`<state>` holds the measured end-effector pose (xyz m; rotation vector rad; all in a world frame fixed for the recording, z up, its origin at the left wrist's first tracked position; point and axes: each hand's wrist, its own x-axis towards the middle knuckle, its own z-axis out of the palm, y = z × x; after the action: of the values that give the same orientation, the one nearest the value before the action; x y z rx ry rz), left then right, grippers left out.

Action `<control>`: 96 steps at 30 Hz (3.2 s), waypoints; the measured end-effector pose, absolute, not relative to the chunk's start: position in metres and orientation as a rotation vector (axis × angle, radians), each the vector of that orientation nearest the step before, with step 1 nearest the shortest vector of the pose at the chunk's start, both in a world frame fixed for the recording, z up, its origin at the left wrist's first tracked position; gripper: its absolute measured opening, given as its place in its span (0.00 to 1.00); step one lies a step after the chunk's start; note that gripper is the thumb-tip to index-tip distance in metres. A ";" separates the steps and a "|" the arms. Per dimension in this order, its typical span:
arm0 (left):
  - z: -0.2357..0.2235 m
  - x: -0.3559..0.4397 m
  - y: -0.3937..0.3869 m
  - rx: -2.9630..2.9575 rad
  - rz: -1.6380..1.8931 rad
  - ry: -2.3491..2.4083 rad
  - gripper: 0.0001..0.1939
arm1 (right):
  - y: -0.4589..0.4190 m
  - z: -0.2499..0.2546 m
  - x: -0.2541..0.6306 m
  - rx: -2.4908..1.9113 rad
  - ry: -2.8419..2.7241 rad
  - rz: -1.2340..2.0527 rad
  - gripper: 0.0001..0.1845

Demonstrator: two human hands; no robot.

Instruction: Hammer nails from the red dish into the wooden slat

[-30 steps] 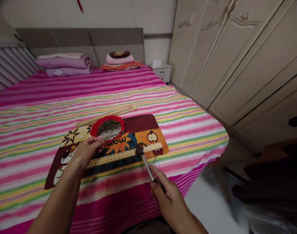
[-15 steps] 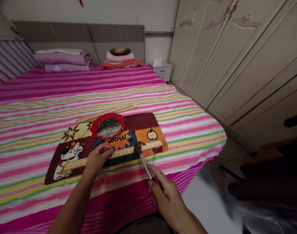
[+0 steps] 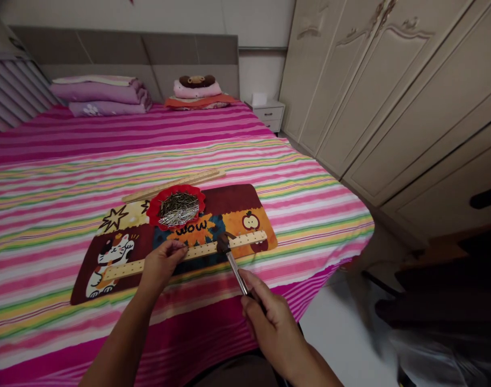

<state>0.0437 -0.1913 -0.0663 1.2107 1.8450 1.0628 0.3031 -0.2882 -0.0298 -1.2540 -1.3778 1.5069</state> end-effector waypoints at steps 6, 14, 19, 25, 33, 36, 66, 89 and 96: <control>-0.064 0.047 -0.195 1.261 1.036 1.874 0.13 | -0.274 -0.015 0.279 -1.188 -1.473 1.496 0.22; -0.065 0.046 -0.196 1.270 1.004 1.900 0.12 | -0.245 -0.012 0.243 -1.079 -1.687 1.466 0.25; -0.063 0.046 -0.195 1.287 0.995 1.925 0.10 | -0.244 -0.010 0.240 -1.101 -1.740 1.467 0.25; -0.063 0.047 -0.196 1.247 1.000 1.881 0.12 | -0.264 -0.007 0.262 -1.110 -1.564 1.527 0.22; -0.034 0.019 -0.158 1.526 0.889 2.214 0.11 | -0.278 -0.014 0.295 -1.307 -1.314 1.519 0.27; -0.030 0.011 -0.130 1.873 0.652 2.289 0.12 | -0.279 -0.017 0.298 -1.384 -1.208 1.555 0.30; -0.018 0.006 -0.180 0.921 1.216 1.567 0.28 | -0.291 -0.012 0.295 -1.369 -1.168 1.561 0.32; -0.062 0.030 -0.201 1.189 1.077 1.847 0.16 | -0.290 -0.025 0.296 -1.293 -1.328 1.527 0.30; -0.063 0.029 -0.203 1.289 1.111 1.888 0.09 | -0.275 -0.009 0.264 -1.179 -1.507 1.536 0.22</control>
<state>0.0285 -0.2034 -0.0632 1.2892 1.8880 1.1108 0.2643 -0.2748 -0.0092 -1.1790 -1.5065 1.5355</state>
